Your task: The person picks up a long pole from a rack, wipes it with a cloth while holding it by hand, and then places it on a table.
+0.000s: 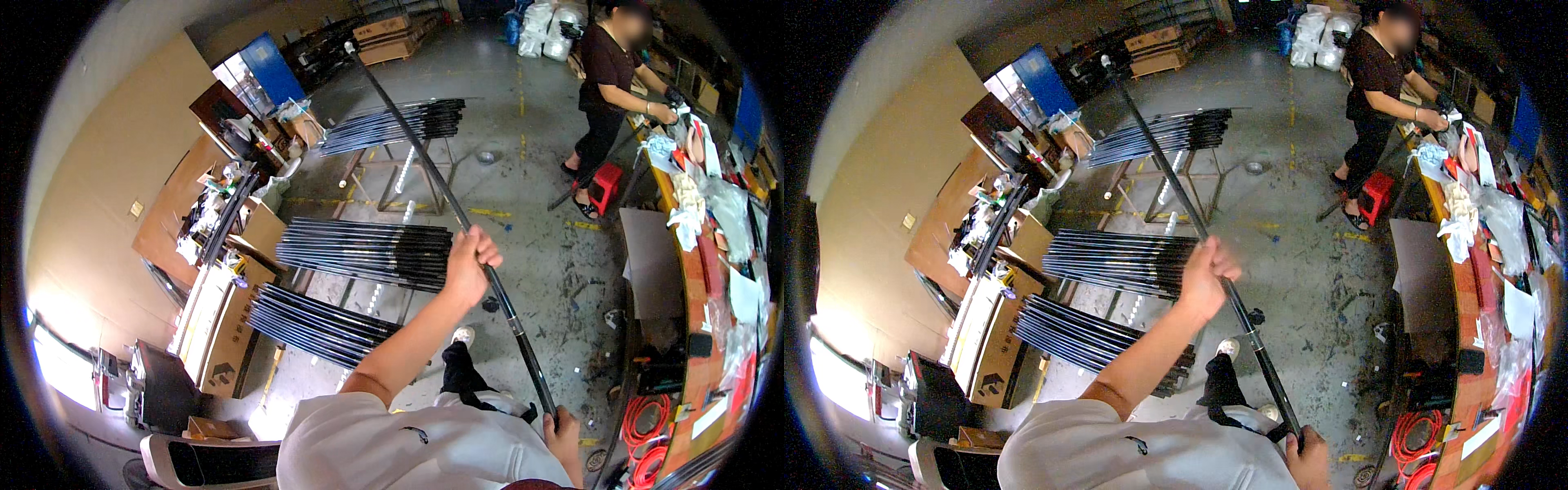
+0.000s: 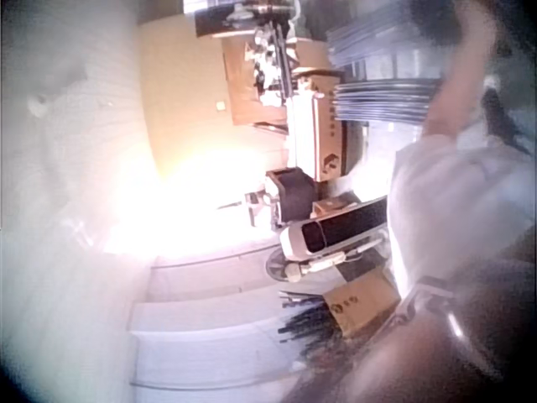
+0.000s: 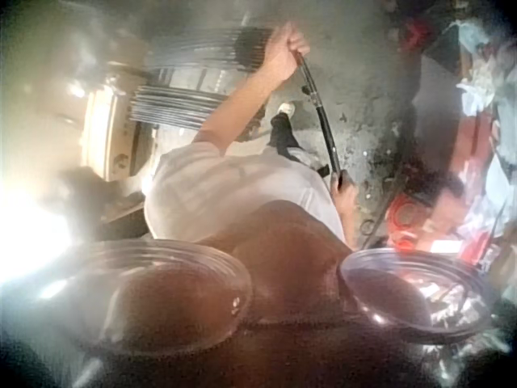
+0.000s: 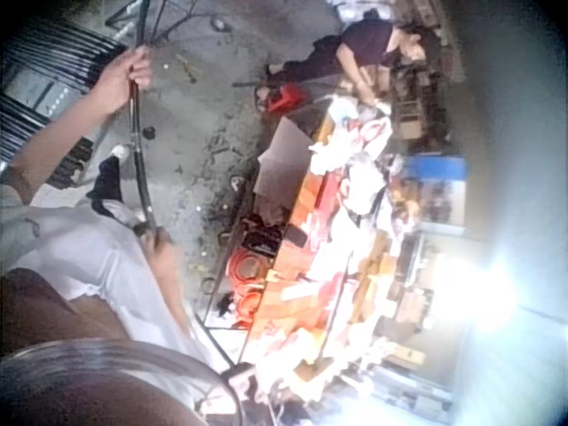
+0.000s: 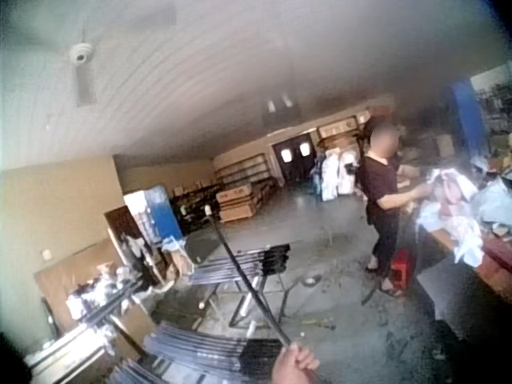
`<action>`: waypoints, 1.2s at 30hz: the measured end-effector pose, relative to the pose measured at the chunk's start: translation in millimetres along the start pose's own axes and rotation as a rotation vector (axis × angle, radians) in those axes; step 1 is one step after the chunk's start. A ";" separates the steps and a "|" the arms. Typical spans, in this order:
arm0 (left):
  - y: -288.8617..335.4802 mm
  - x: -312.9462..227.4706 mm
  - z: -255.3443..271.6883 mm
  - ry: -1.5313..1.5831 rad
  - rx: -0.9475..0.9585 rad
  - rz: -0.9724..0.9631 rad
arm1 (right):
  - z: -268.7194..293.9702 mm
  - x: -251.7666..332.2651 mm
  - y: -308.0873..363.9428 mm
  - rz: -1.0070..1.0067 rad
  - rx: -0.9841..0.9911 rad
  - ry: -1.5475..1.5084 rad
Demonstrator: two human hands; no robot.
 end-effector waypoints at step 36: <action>-86.9 -362.1 -53.6 -1.083 -0.534 -0.879 | -42.8 -281.4 343.5 -0.613 -0.223 0.433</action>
Point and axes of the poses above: each hand's wrist, its own y-axis away from the middle knuckle, its own z-axis out of the back of the hand, x = y × z, the point moved 10 cm from there along -y, towards the middle knuckle, and after that the axes turned 15 degrees about z, right-handed, at the moved point
